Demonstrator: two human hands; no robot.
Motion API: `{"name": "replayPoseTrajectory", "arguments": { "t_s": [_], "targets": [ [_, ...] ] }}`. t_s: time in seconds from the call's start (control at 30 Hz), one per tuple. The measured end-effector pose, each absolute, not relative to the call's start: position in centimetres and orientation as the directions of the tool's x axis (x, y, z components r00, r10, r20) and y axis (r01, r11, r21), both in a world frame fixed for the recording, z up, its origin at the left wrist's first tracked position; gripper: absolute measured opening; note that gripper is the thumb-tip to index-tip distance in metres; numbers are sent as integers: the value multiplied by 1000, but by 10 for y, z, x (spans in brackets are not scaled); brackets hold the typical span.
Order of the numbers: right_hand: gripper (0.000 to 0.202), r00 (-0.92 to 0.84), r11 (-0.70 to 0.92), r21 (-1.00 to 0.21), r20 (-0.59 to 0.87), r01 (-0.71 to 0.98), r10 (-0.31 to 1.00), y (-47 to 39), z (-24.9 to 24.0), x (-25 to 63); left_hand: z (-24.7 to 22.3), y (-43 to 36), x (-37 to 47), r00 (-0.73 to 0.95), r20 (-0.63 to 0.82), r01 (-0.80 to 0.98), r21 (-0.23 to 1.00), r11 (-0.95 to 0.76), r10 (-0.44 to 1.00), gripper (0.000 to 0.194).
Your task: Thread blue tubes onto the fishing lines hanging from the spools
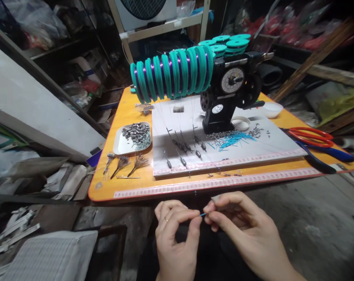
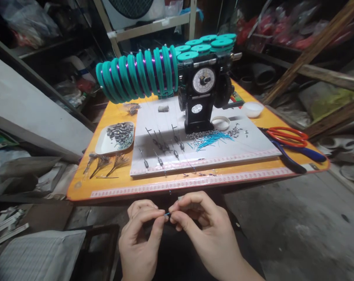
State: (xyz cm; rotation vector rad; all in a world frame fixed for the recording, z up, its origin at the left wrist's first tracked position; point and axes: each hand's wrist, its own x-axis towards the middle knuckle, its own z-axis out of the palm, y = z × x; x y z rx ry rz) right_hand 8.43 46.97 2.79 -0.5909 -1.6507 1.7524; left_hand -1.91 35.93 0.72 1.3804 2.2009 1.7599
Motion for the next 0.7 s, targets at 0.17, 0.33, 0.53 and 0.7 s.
{"name": "replayPoseTrajectory", "arguments": {
  "t_s": [0.17,0.33,0.53,0.7],
  "targets": [
    [19,-678,166,-983,177,-82,714,474,31,85,7,361,-18,-608,506,589,804,-80,613,17],
    [12,-696,367,-928,310,-72,647,482,37,89,10,361,-19,-588,534,605,789,-108,608,18],
    [12,-762,394,-919,269,-20,589,483,36,77,17,352,-36,-516,589,741,672,-21,622,19],
    [10,-773,727,-682,419,78,476,493,24,66,18,351,-66,-418,634,866,495,73,651,18]
  ]
}}
